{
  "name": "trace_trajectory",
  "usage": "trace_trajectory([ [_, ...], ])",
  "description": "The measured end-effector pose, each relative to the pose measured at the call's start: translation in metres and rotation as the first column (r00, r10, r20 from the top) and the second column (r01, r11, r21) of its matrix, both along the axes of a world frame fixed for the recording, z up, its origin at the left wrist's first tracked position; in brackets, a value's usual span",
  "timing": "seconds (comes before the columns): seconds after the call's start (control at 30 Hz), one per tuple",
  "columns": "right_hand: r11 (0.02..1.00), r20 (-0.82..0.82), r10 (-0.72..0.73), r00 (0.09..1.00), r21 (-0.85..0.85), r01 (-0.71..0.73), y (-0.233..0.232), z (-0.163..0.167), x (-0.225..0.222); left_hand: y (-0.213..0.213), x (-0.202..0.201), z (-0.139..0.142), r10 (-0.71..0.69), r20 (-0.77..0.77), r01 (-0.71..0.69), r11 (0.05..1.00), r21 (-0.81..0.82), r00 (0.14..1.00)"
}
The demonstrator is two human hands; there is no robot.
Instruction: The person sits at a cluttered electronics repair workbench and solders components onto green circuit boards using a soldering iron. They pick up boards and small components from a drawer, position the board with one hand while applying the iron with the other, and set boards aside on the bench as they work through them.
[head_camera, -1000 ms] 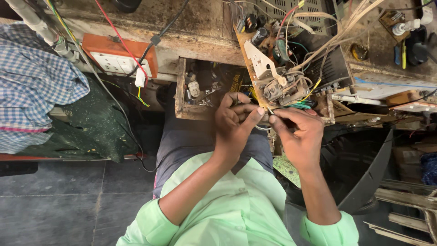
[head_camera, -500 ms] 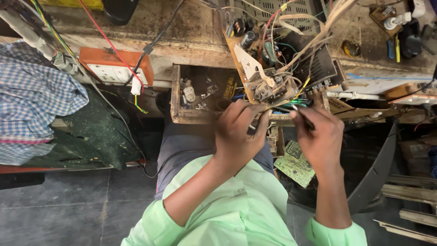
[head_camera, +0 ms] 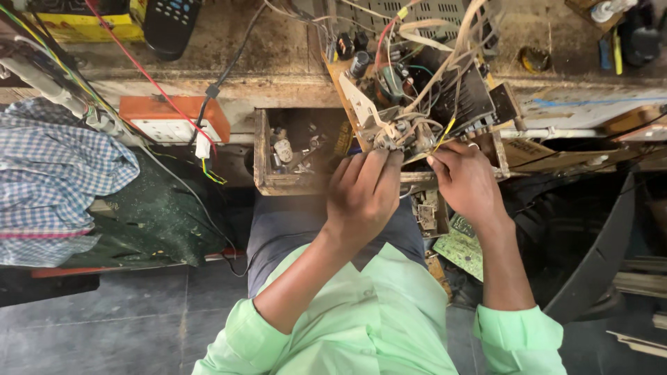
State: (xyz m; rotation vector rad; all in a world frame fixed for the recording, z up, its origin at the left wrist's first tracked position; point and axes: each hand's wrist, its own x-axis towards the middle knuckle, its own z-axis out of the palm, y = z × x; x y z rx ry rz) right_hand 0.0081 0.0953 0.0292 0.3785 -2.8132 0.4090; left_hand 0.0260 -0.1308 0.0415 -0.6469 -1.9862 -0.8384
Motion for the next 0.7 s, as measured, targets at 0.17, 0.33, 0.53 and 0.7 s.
trace_trajectory([
  [0.17, 0.999, 0.002, 0.002, 1.000, -0.046, -0.002, 0.001, 0.001, -0.002, 0.006, -0.001, -0.005, 0.011, 0.022, -0.011, 1.000, -0.007, 1.000],
  [0.33, 0.985, -0.193, 0.014, 0.981, -0.166, -0.047, -0.006, 0.021, 0.024, 0.005, -0.002, -0.013, -0.002, 0.060, -0.001, 0.999, 0.047, 0.998],
  [0.53, 0.708, 0.065, 0.012, 0.998, -0.705, 0.038, -0.046, 0.011, 0.044, 0.000, 0.001, -0.017, -0.092, 0.107, 0.073, 0.982, 0.176, 0.990],
  [0.7, 0.615, 0.119, 0.126, 0.985, -0.788, 0.017, -0.044, -0.024, 0.037, -0.022, -0.003, -0.027, -0.174, 0.053, 0.143, 0.918, 0.369, 0.983],
])
